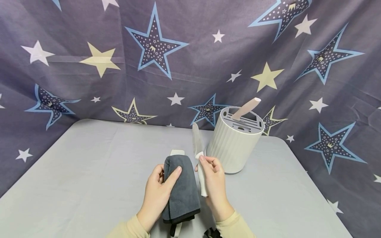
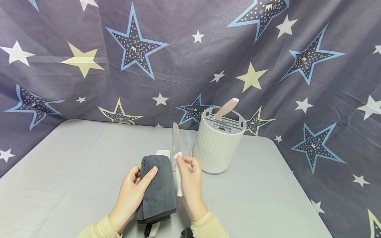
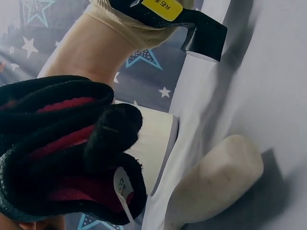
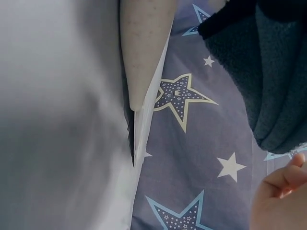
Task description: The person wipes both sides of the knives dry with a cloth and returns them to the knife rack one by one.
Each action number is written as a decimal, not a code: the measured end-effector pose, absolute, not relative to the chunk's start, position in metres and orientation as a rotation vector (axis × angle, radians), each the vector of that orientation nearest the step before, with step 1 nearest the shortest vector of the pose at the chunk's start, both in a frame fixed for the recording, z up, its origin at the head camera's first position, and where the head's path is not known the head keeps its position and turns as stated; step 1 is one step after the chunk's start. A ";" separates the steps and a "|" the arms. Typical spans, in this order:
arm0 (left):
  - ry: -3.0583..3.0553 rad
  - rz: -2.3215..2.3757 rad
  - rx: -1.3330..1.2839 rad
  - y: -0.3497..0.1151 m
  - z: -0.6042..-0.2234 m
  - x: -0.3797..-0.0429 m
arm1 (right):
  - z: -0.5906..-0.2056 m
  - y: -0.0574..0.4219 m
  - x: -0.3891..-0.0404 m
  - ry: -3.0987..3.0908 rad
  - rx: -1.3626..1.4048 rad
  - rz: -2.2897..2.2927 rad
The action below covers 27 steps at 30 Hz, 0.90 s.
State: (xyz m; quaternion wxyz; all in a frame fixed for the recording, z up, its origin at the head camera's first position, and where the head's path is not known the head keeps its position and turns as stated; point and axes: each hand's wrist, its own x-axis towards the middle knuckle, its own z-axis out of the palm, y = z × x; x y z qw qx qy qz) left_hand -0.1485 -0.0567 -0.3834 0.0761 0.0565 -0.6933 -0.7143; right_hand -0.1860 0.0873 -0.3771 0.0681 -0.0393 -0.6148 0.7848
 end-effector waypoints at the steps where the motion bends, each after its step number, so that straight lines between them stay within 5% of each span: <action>1: -2.078 -2.142 0.169 -0.057 -0.383 -0.149 | -0.377 0.087 -0.186 -1.859 -0.123 2.368; 27: -2.119 -2.075 0.166 -0.060 -0.378 -0.156 | -0.378 0.085 -0.179 -1.798 -0.106 2.388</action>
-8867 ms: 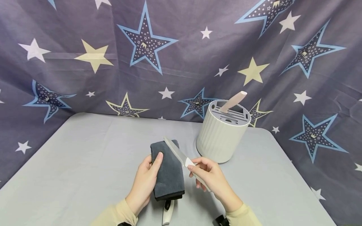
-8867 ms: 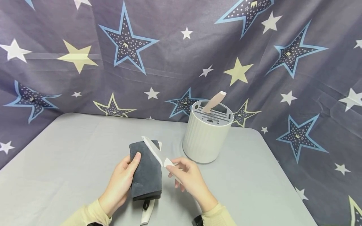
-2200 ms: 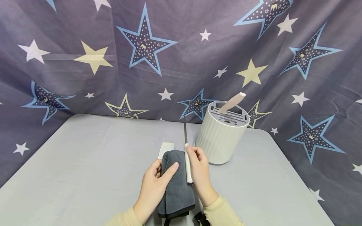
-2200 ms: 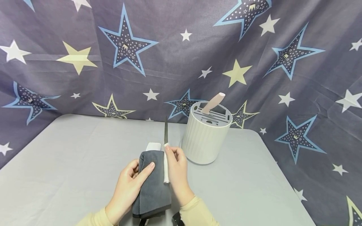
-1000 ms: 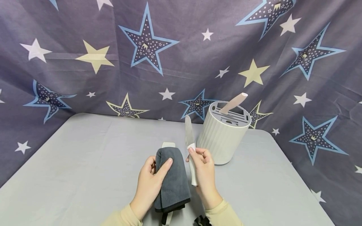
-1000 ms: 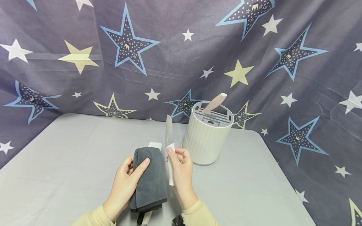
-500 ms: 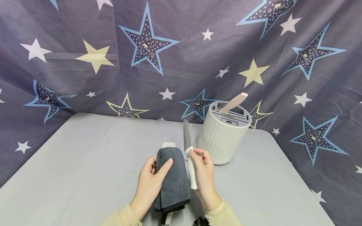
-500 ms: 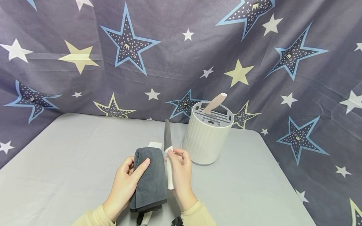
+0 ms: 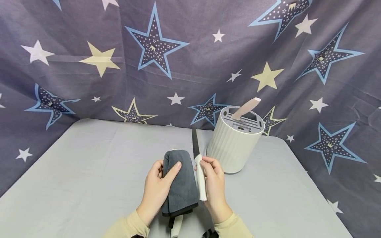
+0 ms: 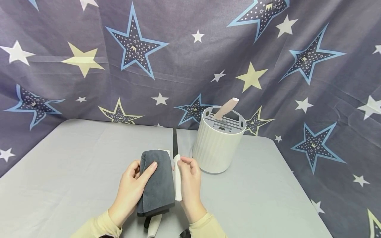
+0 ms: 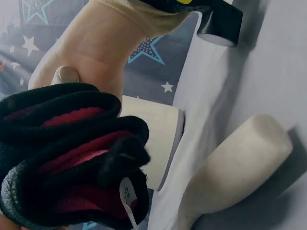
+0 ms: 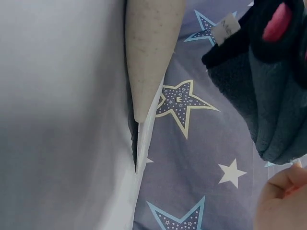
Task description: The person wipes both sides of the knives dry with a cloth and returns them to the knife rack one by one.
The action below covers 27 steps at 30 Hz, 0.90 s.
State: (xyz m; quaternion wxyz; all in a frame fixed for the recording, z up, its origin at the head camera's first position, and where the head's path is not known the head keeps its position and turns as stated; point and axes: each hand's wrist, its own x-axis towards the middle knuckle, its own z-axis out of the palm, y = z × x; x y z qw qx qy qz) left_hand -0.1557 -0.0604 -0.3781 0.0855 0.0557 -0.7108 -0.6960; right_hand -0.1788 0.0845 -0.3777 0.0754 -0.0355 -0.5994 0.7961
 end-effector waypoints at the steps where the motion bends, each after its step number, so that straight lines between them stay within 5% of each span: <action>1: -2.120 -2.066 0.162 -0.061 -0.378 -0.157 | -0.378 0.084 -0.179 -1.795 -0.101 2.389; 27: -2.208 -1.838 0.085 -0.046 -0.368 -0.161 | -0.387 0.068 -0.172 -1.913 0.086 2.088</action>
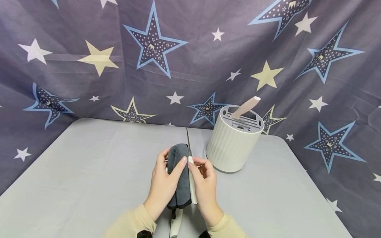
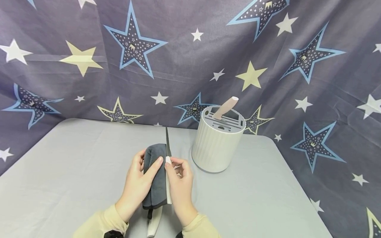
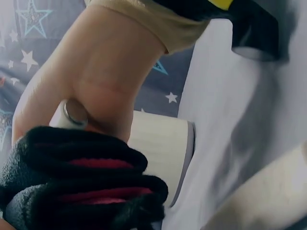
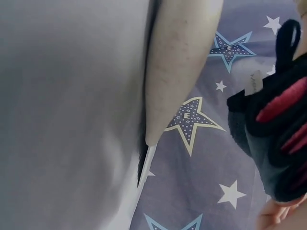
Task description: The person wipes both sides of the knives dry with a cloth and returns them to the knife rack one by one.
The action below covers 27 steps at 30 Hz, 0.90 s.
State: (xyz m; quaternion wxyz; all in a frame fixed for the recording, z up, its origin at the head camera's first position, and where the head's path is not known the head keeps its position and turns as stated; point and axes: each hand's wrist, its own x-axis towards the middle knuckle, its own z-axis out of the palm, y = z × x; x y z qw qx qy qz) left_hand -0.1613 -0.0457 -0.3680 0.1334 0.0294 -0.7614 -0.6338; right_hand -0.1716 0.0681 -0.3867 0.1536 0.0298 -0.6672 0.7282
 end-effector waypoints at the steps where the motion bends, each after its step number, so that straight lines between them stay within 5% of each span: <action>1: -2.210 -1.828 0.080 -0.045 -0.368 -0.161 | -0.387 0.068 -0.172 -1.915 0.083 2.081; 27: -2.212 -1.803 0.026 -0.030 -0.369 -0.145 | -0.379 0.075 -0.188 -1.829 -0.012 2.077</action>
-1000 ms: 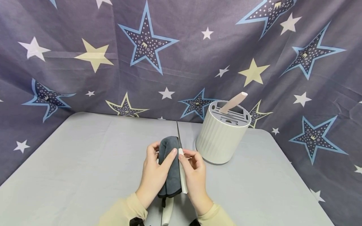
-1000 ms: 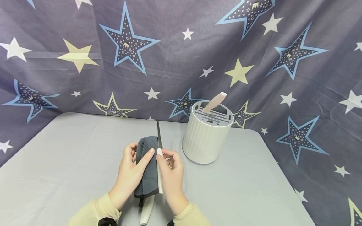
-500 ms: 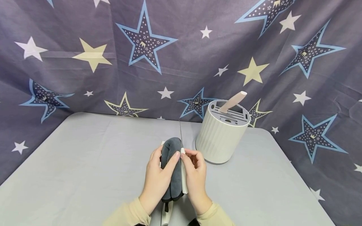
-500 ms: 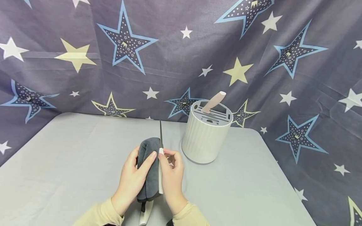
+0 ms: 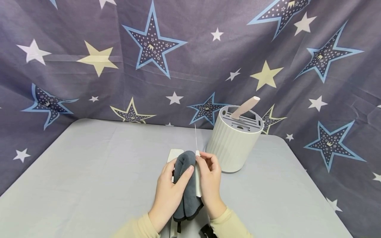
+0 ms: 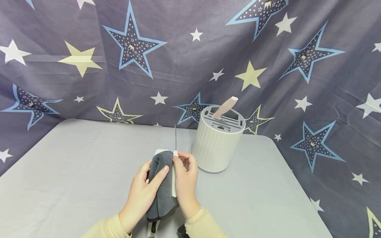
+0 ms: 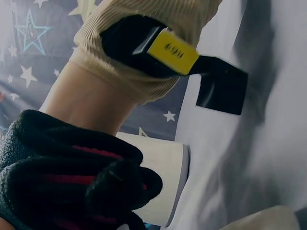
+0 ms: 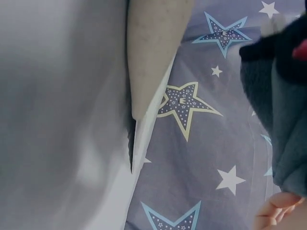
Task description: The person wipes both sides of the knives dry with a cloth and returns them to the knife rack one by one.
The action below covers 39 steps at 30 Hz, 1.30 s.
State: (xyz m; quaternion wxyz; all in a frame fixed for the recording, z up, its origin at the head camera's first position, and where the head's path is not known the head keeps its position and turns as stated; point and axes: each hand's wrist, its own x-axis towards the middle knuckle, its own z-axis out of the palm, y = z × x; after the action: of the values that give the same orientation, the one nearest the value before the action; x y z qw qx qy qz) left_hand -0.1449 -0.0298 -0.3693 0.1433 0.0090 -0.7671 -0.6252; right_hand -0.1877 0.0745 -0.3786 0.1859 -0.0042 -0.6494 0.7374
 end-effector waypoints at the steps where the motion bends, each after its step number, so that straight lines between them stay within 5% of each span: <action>1: -2.216 -1.811 0.021 -0.029 -0.370 -0.144 | -0.378 0.075 -0.188 -1.828 -0.019 2.081; 39: -2.059 -1.859 -0.004 -0.035 -0.368 -0.153 | -0.385 0.078 -0.170 -1.943 0.163 2.046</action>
State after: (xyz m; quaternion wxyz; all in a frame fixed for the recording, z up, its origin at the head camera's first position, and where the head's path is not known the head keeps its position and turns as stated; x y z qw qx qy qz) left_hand -0.1531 -0.0348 -0.3684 0.1829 -0.0014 -0.7297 -0.6589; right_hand -0.1697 0.0784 -0.3853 0.1568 0.0570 -0.6789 0.7150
